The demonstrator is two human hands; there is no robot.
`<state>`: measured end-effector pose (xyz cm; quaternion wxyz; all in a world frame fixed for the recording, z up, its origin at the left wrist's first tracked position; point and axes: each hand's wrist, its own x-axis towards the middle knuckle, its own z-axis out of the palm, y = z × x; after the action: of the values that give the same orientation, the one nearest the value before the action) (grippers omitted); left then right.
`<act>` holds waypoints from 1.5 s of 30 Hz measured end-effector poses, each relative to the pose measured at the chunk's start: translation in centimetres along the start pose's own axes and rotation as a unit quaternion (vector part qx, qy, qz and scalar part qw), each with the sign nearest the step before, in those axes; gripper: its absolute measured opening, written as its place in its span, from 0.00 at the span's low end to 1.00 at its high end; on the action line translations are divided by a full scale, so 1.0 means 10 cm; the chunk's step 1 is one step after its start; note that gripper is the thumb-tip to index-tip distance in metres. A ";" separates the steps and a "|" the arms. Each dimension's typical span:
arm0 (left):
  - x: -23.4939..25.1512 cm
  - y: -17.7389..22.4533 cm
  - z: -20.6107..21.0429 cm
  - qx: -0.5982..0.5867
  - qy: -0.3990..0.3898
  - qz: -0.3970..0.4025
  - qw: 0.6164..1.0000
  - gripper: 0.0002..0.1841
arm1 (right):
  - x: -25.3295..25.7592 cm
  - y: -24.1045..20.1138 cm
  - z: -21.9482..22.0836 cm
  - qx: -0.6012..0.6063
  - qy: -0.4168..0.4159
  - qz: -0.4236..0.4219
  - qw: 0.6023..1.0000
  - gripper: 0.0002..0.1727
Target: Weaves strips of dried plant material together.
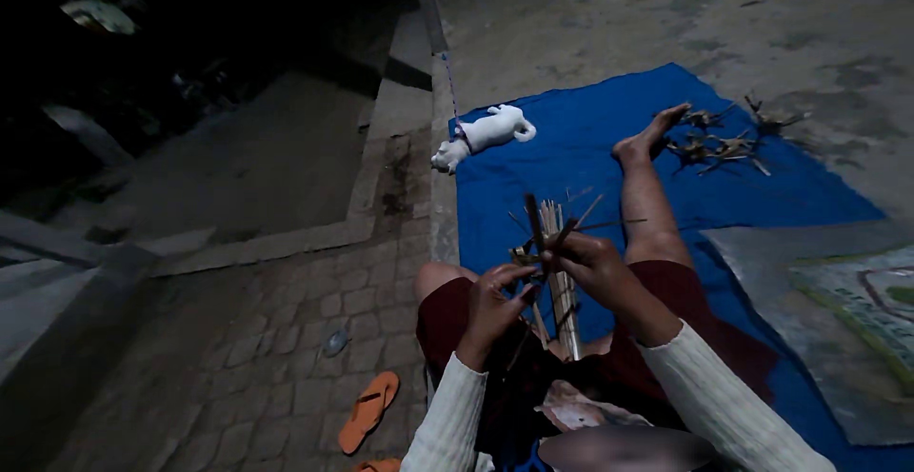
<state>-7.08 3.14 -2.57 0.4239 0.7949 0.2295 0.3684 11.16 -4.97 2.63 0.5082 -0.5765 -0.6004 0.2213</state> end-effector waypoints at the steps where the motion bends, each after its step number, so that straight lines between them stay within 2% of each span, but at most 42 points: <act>1: -0.01 0.00 -0.01 0.011 -0.013 0.008 1.000 0.16 | 0.01 0.00 -0.01 0.030 0.010 0.035 0.999 0.11; 4: -0.02 0.01 -0.02 0.031 -0.041 0.017 0.999 0.17 | 0.04 -0.01 -0.03 0.102 0.031 0.104 0.989 0.09; 6: -0.03 0.02 -0.03 -0.004 -0.035 -0.002 0.999 0.14 | 0.04 -0.01 -0.02 0.116 0.026 0.102 0.988 0.08; 10: -0.04 0.08 -0.01 -0.108 0.018 -0.081 0.991 0.10 | 0.02 0.02 0.00 0.059 -0.046 0.030 0.997 0.11; 13: -0.03 0.07 0.00 -0.128 0.039 -0.123 0.983 0.07 | 0.02 0.00 0.03 0.007 -0.085 -0.053 0.995 0.12; 15: -0.03 0.03 0.00 -0.092 0.041 -0.116 0.988 0.06 | 0.01 -0.02 0.03 -0.019 -0.099 -0.089 0.991 0.12; 18: -0.04 0.02 -0.04 0.060 -0.001 -0.053 0.997 0.10 | 0.01 -0.02 0.05 -0.036 -0.079 -0.117 0.989 0.12; 20: -0.04 0.03 -0.06 0.123 -0.032 -0.007 0.992 0.17 | 0.02 0.00 0.04 -0.029 -0.042 -0.093 0.994 0.12; 23: -0.07 0.04 -0.03 0.105 -0.017 0.019 0.994 0.22 | 0.04 0.00 -0.01 0.051 0.020 0.014 0.998 0.10; 27: -0.06 0.07 0.07 0.018 0.073 0.001 0.997 0.11 | 0.06 0.00 -0.01 0.216 0.075 0.118 0.966 0.06; 31: -0.04 0.13 0.12 -0.101 0.117 -0.022 0.988 0.05 | 0.06 0.01 0.03 0.273 0.073 0.175 0.943 0.05; 33: -0.02 0.20 0.11 -0.140 0.127 -0.092 0.978 0.04 | 0.06 0.01 0.03 0.264 0.044 0.183 0.946 0.05; 36: 0.04 0.22 0.03 -0.159 0.086 -0.160 0.971 0.07 | 0.04 0.05 -0.06 0.221 -0.038 0.158 0.962 0.08; 40: 0.09 0.28 -0.09 -0.204 0.031 -0.152 0.967 0.06 | 0.04 0.02 -0.23 0.165 -0.110 0.144 0.969 0.12; 45: 0.20 0.36 -0.18 -0.198 0.008 -0.108 0.974 0.07 | -0.01 0.02 -0.23 0.170 -0.109 0.073 0.977 0.10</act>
<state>-7.07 3.45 1.90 0.6083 0.6629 0.2399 0.3645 13.24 -5.78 3.32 0.5130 -0.4966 -0.5617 0.4180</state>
